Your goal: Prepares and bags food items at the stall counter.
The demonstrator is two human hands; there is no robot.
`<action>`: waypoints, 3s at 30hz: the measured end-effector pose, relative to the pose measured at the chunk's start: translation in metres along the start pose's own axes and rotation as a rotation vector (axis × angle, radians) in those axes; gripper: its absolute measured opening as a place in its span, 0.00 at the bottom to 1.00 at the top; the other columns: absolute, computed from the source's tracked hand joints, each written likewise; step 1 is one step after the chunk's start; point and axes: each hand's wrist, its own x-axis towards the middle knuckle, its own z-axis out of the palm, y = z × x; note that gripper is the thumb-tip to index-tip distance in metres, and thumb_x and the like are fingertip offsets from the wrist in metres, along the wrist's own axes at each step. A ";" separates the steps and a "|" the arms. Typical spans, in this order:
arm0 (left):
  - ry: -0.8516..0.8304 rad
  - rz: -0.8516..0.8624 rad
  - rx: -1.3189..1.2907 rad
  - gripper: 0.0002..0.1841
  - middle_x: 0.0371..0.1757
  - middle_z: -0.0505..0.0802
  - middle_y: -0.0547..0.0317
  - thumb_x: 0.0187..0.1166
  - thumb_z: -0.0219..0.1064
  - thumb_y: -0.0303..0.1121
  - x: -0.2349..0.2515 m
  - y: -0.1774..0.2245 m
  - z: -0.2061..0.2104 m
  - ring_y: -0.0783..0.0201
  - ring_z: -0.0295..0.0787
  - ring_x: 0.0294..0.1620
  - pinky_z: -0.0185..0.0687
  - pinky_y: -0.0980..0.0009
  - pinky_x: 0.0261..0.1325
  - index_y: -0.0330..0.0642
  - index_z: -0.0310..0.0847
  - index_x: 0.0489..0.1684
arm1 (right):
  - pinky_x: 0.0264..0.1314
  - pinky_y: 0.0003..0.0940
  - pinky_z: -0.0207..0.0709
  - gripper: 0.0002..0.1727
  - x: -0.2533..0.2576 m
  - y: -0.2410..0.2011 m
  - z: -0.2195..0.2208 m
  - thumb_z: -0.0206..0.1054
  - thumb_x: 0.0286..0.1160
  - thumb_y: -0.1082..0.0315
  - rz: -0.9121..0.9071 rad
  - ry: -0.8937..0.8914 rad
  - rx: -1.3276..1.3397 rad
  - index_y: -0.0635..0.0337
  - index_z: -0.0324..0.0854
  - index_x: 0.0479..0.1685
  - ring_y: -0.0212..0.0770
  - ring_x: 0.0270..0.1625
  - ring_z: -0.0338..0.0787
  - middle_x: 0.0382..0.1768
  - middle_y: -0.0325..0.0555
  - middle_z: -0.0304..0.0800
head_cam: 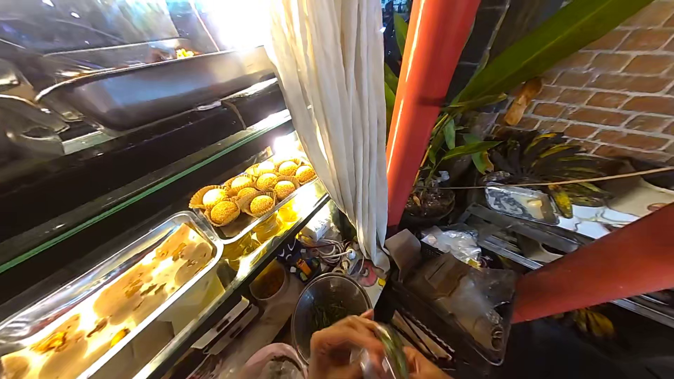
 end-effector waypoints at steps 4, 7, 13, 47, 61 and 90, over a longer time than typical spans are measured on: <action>-0.251 -0.137 0.642 0.03 0.56 0.91 0.53 0.70 0.79 0.35 -0.005 0.021 0.010 0.54 0.77 0.73 0.68 0.56 0.80 0.50 0.98 0.33 | 0.39 0.28 0.89 0.06 0.024 -0.037 -0.036 0.77 0.71 0.69 -0.102 0.079 -0.656 0.59 0.89 0.41 0.30 0.35 0.92 0.36 0.37 0.95; -0.173 -0.168 0.874 0.03 0.61 0.89 0.45 0.70 0.77 0.32 -0.005 0.032 0.014 0.52 0.79 0.68 0.73 0.57 0.71 0.46 0.97 0.29 | 0.37 0.30 0.89 0.10 0.009 -0.059 0.006 0.80 0.69 0.63 -0.222 0.196 -0.998 0.59 0.88 0.38 0.33 0.34 0.92 0.36 0.41 0.92; 0.141 -0.052 0.254 0.07 0.53 0.93 0.58 0.74 0.76 0.26 -0.021 0.042 -0.003 0.68 0.91 0.54 0.91 0.73 0.54 0.43 0.93 0.46 | 0.45 0.35 0.93 0.06 0.004 -0.014 0.041 0.75 0.73 0.76 -0.653 0.259 -0.593 0.65 0.82 0.42 0.37 0.43 0.94 0.41 0.46 0.91; 1.702 -0.263 -0.288 0.16 0.44 0.96 0.55 0.89 0.56 0.27 -0.116 0.022 0.119 0.70 0.93 0.40 0.89 0.73 0.51 0.28 0.80 0.68 | 0.80 0.28 0.78 0.06 0.039 0.071 0.023 0.74 0.76 0.71 -0.729 -0.535 -1.016 0.64 0.91 0.46 0.42 0.77 0.82 0.70 0.63 0.82; 1.301 -0.248 0.929 0.04 0.51 0.87 0.57 0.77 0.72 0.31 -0.179 0.039 0.093 0.66 0.81 0.60 0.79 0.69 0.66 0.43 0.92 0.41 | 0.72 0.32 0.80 0.08 0.043 0.107 0.047 0.63 0.78 0.66 -0.412 -0.479 -0.763 0.61 0.84 0.37 0.42 0.74 0.79 0.66 0.55 0.80; 1.348 -0.362 1.173 0.23 0.75 0.77 0.30 0.68 0.63 0.20 -0.465 0.261 -0.293 0.42 0.78 0.75 0.80 0.51 0.72 0.30 0.82 0.67 | 0.67 0.44 0.85 0.23 0.185 0.417 0.458 0.82 0.59 0.75 -0.296 -0.013 -0.658 0.76 0.84 0.55 0.47 0.57 0.92 0.50 0.60 0.93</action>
